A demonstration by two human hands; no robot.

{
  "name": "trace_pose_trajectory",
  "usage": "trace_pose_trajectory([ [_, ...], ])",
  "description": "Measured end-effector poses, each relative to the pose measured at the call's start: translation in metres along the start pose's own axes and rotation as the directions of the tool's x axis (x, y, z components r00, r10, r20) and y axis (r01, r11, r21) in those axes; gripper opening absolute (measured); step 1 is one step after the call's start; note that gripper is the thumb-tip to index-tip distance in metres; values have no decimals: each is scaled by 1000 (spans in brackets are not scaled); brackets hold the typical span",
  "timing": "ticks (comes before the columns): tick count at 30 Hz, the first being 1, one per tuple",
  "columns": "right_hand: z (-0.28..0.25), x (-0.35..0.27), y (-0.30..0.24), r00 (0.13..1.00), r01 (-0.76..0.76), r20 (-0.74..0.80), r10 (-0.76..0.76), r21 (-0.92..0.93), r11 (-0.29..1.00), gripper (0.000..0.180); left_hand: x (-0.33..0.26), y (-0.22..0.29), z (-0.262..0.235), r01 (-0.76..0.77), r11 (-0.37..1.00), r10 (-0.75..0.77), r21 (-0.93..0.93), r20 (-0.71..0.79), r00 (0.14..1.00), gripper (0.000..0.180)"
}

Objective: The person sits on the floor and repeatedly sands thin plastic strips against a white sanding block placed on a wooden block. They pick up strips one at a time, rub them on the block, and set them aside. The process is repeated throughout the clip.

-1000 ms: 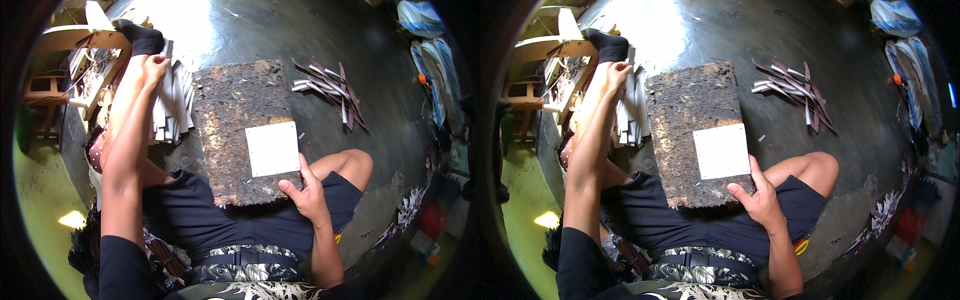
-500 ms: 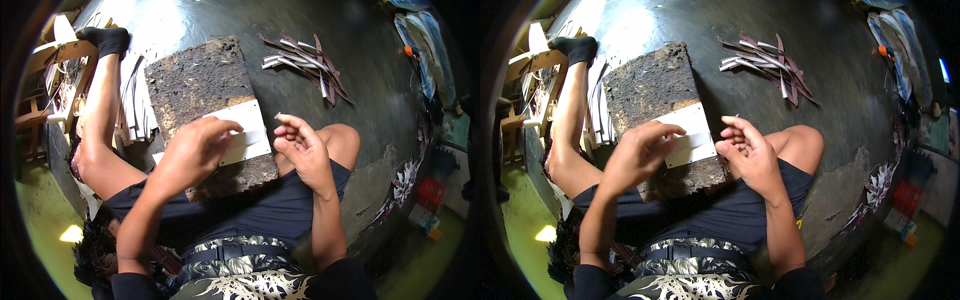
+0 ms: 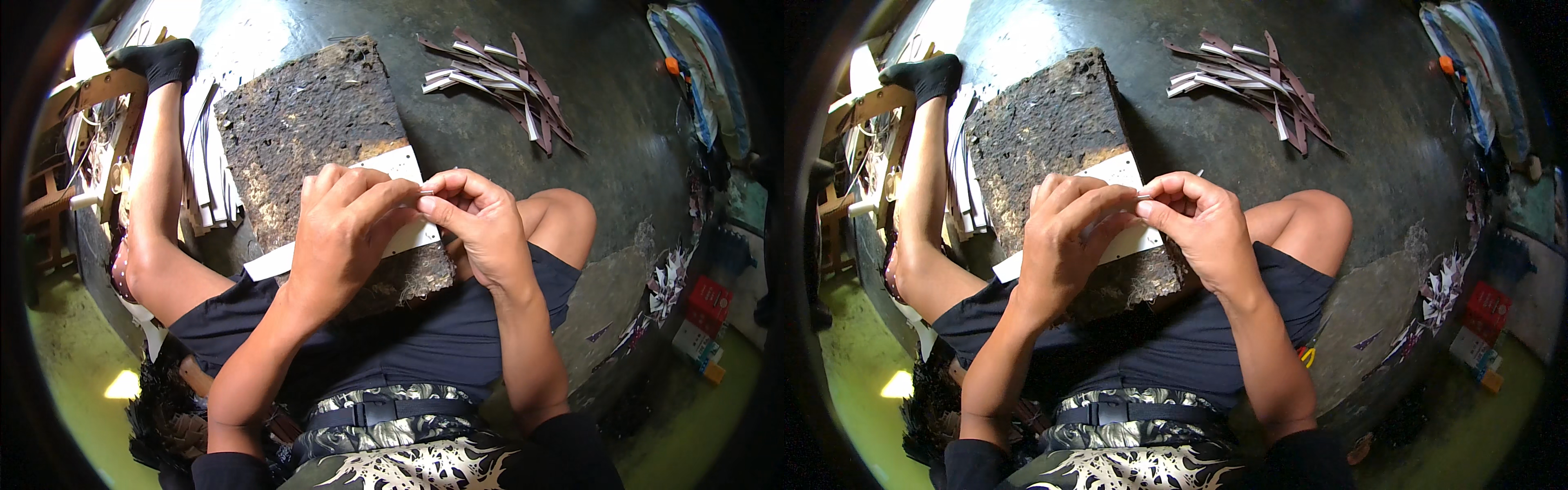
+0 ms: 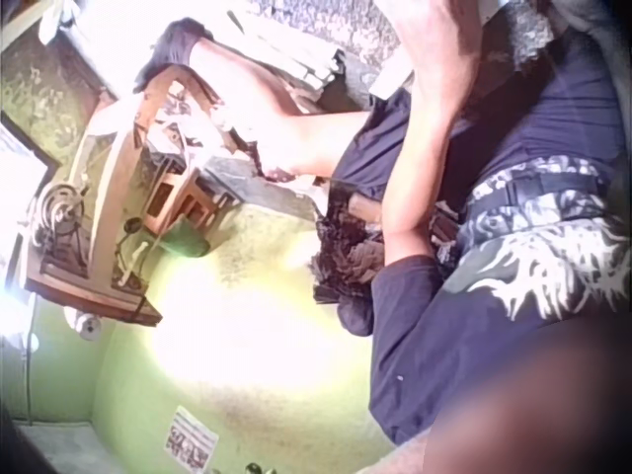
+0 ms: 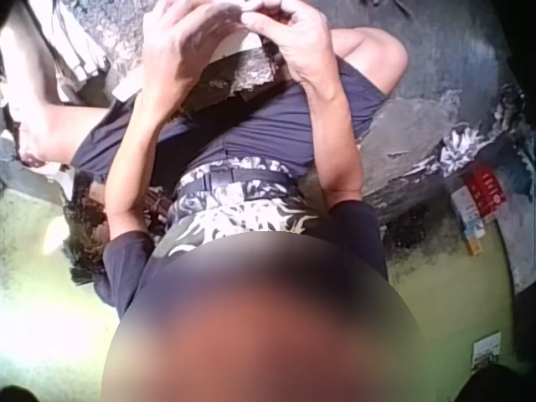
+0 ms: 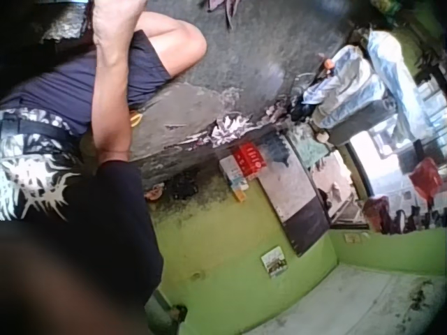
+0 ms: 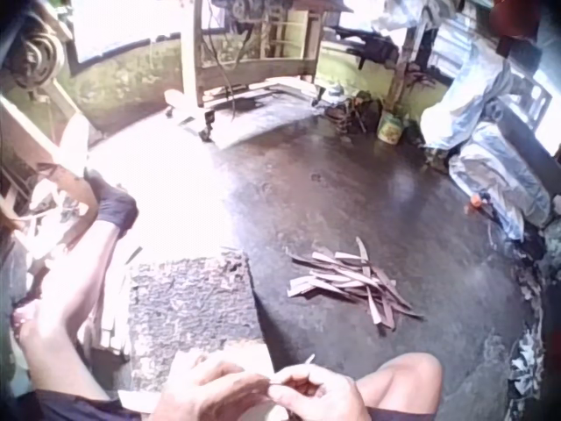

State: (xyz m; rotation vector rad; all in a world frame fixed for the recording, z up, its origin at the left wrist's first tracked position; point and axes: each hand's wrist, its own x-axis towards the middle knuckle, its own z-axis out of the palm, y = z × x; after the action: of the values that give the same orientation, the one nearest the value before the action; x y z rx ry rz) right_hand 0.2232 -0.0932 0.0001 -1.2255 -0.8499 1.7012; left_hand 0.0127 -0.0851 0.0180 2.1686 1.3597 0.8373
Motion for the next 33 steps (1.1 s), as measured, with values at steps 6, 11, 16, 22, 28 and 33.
trace_pose_trajectory([
  [6, -14, 2, -1, 997, -68, 35, 69, -30, 997, 17, -7, -6, 4, 8, 1000, -8, -7, -19, 1000, 25],
  [11, -11, 3, 0, 995, -96, 7, 96, 79, 992, 16, -5, -5, 5, -50, 998, 51, 30, -40, 998, 26],
  [16, -1, 2, -3, 998, 9, -63, -17, -137, 991, 17, -5, -2, 4, -64, 997, 65, 39, -22, 998, 27],
  [22, 3, 5, -1, 994, -28, -110, 13, -137, 990, 21, -6, -2, 5, -67, 997, 68, 26, -17, 998, 31],
  [28, 2, 7, 2, 993, -45, -118, 30, -127, 991, 22, -6, -5, 5, -101, 994, 101, 32, -11, 995, 35],
  [33, 0, 8, 0, 993, -67, -106, 54, -123, 990, 23, -6, -7, 4, -143, 989, 143, 38, -1, 990, 36],
])
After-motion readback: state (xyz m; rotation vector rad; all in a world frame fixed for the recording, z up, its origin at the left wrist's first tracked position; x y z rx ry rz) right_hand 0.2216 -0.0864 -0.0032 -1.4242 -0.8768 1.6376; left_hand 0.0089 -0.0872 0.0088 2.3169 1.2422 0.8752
